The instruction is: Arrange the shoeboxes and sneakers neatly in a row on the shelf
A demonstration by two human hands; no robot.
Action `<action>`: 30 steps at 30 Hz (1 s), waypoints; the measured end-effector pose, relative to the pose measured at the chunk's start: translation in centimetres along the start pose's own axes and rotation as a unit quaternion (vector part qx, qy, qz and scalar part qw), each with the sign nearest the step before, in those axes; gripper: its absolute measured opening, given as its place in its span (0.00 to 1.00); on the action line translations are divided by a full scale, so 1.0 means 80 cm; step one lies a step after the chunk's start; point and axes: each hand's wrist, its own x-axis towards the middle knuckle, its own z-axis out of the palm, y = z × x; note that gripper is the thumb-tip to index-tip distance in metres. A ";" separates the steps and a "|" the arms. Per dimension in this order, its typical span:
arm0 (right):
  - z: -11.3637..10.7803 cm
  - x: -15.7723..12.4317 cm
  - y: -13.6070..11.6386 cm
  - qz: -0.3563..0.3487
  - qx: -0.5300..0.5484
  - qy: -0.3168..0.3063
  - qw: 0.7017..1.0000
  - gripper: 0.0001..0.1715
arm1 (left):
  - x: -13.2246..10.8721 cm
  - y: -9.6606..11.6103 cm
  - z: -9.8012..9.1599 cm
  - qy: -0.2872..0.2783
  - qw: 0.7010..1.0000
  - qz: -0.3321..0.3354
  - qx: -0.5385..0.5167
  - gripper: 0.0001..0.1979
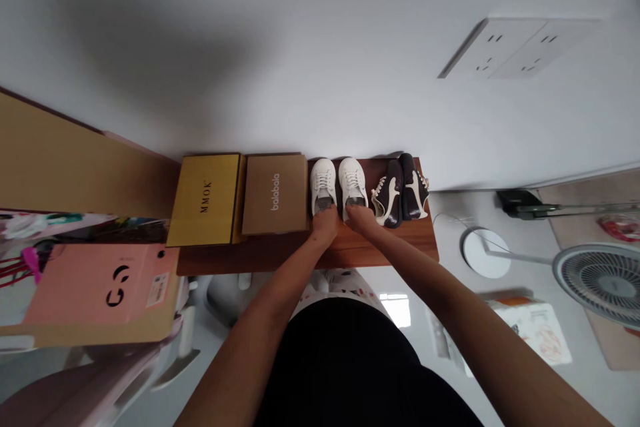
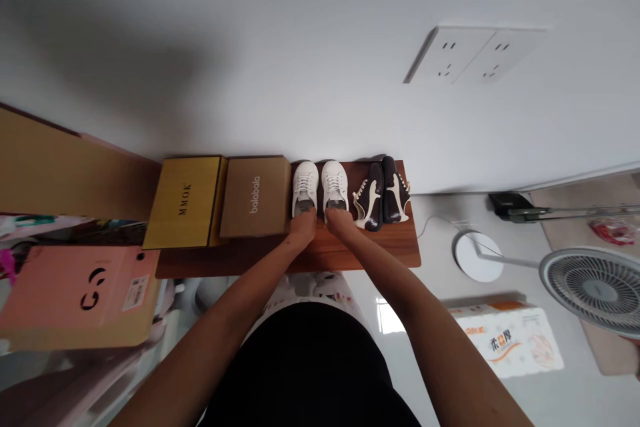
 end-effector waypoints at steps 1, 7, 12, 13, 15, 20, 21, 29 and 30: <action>-0.001 0.001 -0.001 0.000 0.000 -0.002 1.000 0.17 | 0.001 0.000 0.001 0.002 1.000 0.001 -0.005 0.16; -0.004 0.009 -0.004 -0.002 0.000 -0.004 1.000 0.16 | 0.008 0.000 0.005 0.008 0.996 -0.012 -0.090 0.17; 0.003 0.013 -0.008 0.003 0.000 0.003 1.000 0.16 | 0.006 0.002 -0.001 0.001 0.999 -0.021 -0.044 0.14; 0.005 0.012 -0.009 0.002 -0.002 0.012 1.000 0.15 | 0.004 0.002 -0.003 -0.003 0.999 -0.018 -0.027 0.15; 0.008 0.009 -0.009 -0.005 -0.005 0.037 0.999 0.15 | 0.000 0.002 -0.007 -0.007 1.000 -0.005 0.000 0.16; 0.011 -0.018 0.017 -0.019 0.051 0.130 0.990 0.21 | -0.009 0.010 -0.013 0.060 0.997 0.045 -0.006 0.15; 0.013 -0.026 0.031 -0.019 0.076 0.157 0.984 0.21 | -0.010 0.015 -0.011 0.075 0.995 0.059 -0.022 0.16; 0.055 -0.078 0.192 0.118 0.247 0.379 0.884 0.23 | -0.012 0.091 0.059 -0.039 0.965 0.206 -0.160 0.21; 0.062 -0.079 0.210 0.153 0.249 0.391 0.873 0.25 | -0.011 0.101 0.070 -0.055 0.966 0.199 -0.157 0.24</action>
